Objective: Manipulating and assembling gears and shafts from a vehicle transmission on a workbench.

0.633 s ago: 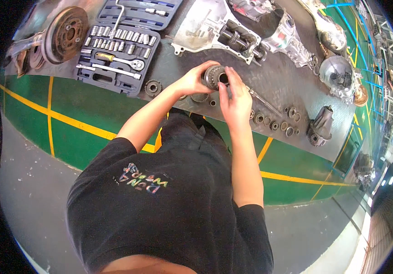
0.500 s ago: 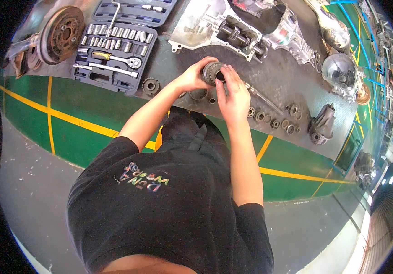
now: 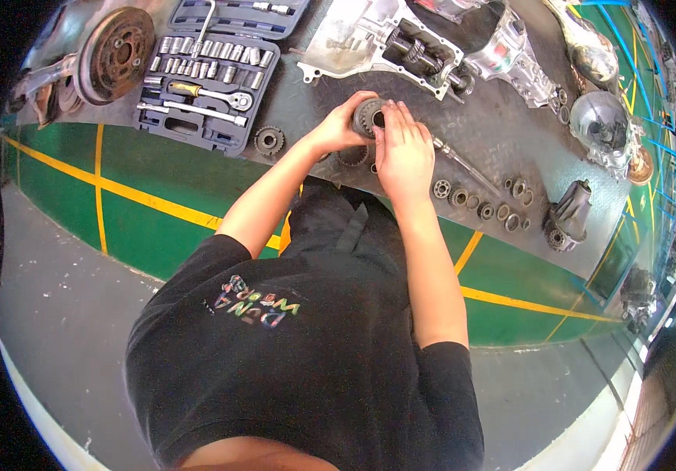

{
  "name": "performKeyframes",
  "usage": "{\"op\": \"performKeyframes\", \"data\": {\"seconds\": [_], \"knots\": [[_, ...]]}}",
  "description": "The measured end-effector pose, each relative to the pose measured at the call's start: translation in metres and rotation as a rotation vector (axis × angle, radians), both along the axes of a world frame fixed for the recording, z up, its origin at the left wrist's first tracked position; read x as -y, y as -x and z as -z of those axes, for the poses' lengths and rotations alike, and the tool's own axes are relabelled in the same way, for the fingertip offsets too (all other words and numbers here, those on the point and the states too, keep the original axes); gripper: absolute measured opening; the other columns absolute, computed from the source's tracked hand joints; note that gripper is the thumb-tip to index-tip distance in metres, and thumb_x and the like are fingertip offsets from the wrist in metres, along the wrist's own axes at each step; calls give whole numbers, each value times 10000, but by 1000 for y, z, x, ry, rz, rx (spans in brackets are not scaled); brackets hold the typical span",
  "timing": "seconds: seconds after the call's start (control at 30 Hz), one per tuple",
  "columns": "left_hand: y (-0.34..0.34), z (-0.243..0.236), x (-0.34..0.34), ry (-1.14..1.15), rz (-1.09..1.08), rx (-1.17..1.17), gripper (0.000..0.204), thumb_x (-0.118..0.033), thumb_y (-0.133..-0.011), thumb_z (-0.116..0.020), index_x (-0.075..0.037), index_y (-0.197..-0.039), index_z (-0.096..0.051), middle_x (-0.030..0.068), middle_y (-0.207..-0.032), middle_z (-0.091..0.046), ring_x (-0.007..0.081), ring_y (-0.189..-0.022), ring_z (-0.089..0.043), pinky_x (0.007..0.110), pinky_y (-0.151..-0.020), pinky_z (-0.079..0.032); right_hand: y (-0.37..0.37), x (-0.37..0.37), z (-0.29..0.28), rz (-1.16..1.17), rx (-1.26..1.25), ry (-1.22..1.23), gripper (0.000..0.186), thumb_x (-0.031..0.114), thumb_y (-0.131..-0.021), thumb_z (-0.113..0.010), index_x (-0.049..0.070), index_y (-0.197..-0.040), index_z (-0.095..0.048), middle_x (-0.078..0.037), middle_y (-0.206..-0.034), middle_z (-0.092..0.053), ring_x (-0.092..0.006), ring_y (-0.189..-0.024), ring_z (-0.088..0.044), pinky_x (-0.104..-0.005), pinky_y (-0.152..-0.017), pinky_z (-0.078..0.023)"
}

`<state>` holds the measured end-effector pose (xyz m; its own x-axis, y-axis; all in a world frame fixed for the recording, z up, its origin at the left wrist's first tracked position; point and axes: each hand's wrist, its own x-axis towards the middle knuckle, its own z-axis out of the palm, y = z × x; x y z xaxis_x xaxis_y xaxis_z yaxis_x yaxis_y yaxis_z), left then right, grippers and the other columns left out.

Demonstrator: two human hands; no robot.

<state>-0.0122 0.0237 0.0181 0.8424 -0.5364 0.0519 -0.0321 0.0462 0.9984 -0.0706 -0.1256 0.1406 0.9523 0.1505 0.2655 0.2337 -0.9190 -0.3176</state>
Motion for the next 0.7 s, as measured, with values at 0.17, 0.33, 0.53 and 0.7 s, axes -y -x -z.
{"op": "performKeyframes", "data": {"seconds": [0.17, 0.33, 0.53, 0.7], "knots": [[7, 1, 1, -110, -89, 103, 853, -153, -674, -908, -73, -1402, -471, 147, -1321, -588, 261, -1222, -594, 381, -1046, -475, -3, 7, -5, -115, -45, 140, 343, 145, -942, -607, -3, -1251, -596, -164, -1291, -657, -280, -1281, -593, -433, -1029, -463], [5, -13, 1, -148, -37, 4, 841, -194, -686, -905, -66, -1395, -470, 156, -1305, -597, 269, -1199, -610, 387, -1038, -483, -15, 30, -14, -306, -62, 199, 339, 126, -931, -599, 2, -1247, -594, -159, -1312, -644, -279, -1283, -586, -430, -1040, -461], [10, -13, -2, -93, -67, -9, 799, -209, -711, -890, -65, -1379, -477, 145, -1262, -619, 217, -1172, -612, 374, -1016, -495, -19, 26, -35, -210, -76, -28, 399, 236, -818, -790, 38, -1144, -674, -155, -1189, -671, -314, -1086, -653, -423, -922, -535], [10, -22, 3, -132, -35, -5, 853, -133, -713, -846, -79, -1454, -427, 146, -1301, -605, 230, -1207, -591, 372, -1045, -477, -16, 28, -17, -171, -51, -88, 377, 216, -826, -787, 13, -1126, -684, -159, -1063, -702, -331, -964, -687, -400, -853, -563]]}}
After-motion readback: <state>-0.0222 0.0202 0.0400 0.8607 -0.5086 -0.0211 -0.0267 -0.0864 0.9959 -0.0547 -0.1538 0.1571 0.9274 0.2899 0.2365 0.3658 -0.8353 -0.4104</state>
